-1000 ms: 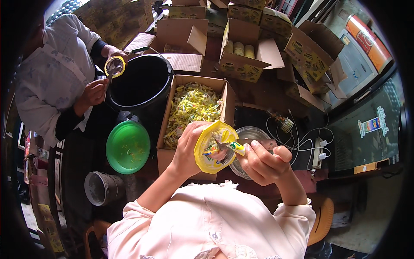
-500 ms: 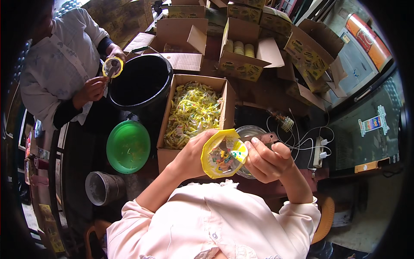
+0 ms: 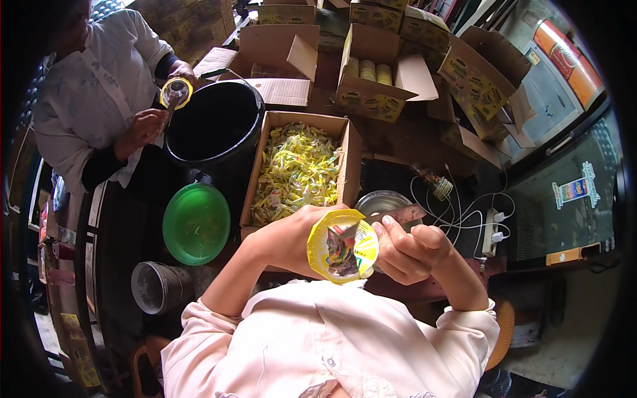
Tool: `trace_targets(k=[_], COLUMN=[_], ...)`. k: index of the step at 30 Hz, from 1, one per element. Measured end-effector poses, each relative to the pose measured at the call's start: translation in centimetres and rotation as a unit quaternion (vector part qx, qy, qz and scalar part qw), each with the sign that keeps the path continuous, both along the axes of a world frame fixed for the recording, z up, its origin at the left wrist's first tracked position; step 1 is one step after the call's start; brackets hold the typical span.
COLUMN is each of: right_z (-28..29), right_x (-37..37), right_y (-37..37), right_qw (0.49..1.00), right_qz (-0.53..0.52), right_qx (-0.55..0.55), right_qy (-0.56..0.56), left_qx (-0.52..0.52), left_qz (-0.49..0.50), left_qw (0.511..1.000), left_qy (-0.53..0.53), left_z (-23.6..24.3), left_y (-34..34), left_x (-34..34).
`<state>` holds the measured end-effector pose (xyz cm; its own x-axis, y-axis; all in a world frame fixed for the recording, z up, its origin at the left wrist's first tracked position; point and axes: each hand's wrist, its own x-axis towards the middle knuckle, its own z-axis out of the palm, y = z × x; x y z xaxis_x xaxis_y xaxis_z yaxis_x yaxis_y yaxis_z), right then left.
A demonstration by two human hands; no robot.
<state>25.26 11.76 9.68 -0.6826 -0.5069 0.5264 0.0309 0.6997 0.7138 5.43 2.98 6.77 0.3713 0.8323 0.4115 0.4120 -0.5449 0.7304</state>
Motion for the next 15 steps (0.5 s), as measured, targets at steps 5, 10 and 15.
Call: trace_targets(k=[5,10,15], right_z=[0.1,0.3,0.2], right_x=[-0.3,-0.5,-0.4], right_y=[0.2,0.1,0.3], right_qw=[1.000,0.999,0.999], right_qz=[0.010,0.032,0.030], right_qx=[0.023,0.019,0.028], right_qy=[0.004,-0.012,-0.009], left_qx=[-0.089,-0.178,-0.300], left_qz=[-0.162,-0.268,-0.349], left_qw=[0.977,0.940,0.883], left_qy=[-0.103,-0.111,-0.094], left_z=[-0.2,-1.7,-0.7], left_y=[1.5,2.4,3.6], left_x=[-0.7,-1.2,-1.6])
